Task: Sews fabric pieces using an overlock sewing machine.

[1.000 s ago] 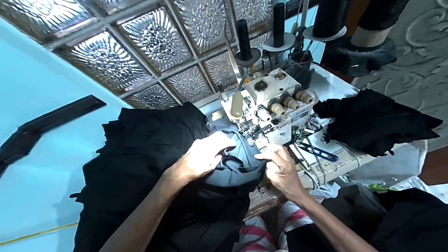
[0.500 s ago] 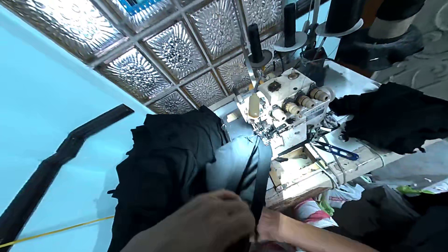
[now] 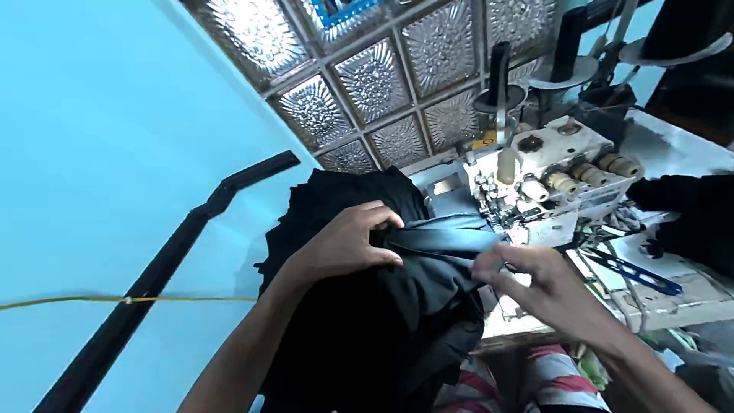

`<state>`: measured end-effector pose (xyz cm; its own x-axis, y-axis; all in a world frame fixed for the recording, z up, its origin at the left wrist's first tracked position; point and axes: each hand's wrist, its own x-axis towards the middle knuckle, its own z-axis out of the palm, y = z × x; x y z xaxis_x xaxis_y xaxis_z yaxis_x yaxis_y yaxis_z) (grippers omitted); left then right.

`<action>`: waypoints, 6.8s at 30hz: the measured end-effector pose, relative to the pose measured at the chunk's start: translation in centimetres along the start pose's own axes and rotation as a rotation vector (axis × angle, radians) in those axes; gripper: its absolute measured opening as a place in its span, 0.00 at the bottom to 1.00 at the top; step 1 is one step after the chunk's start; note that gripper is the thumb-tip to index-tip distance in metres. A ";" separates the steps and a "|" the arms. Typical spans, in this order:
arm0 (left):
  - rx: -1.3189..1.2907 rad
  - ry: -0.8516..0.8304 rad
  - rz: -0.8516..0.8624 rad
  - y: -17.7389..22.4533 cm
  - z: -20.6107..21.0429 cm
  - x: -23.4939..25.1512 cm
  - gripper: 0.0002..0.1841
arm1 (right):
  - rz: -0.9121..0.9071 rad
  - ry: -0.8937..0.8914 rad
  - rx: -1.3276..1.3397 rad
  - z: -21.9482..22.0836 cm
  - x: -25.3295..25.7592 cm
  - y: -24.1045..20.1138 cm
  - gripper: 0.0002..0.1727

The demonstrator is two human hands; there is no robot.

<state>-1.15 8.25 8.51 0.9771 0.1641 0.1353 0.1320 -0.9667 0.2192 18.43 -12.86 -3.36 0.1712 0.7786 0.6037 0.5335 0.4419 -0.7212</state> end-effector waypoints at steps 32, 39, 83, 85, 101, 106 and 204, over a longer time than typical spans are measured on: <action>0.211 -0.014 0.191 8.0 -2.4 -5.4 0.19 | -0.062 0.094 -0.086 -0.9 -0.3 6.0 0.12; 0.334 0.080 0.164 7.0 -2.3 -5.1 0.17 | -0.216 -0.054 0.027 -0.5 1.6 4.1 0.12; 0.147 0.078 0.306 9.3 9.2 4.5 0.13 | -0.053 -0.121 -0.117 -4.0 -4.6 4.6 0.12; 0.179 0.149 0.292 9.6 10.4 4.6 0.13 | -0.046 -0.113 -0.122 -3.8 -4.6 4.5 0.11; 0.174 0.310 0.149 9.9 14.9 3.5 0.09 | -0.014 0.116 -0.174 -1.8 -6.7 4.7 0.05; 0.193 0.383 0.103 9.1 15.9 4.4 0.11 | -0.076 0.266 -0.492 -0.3 -5.3 5.9 0.05; -0.368 0.807 0.003 12.7 19.6 -5.1 0.10 | -0.003 0.363 -0.535 1.5 -4.4 3.0 0.07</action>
<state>-1.19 -8.75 -8.31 0.5433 0.3841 0.7465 -0.0683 -0.8660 0.4953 18.01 -14.30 -8.73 0.3882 0.5365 0.7494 0.8576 0.0874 -0.5069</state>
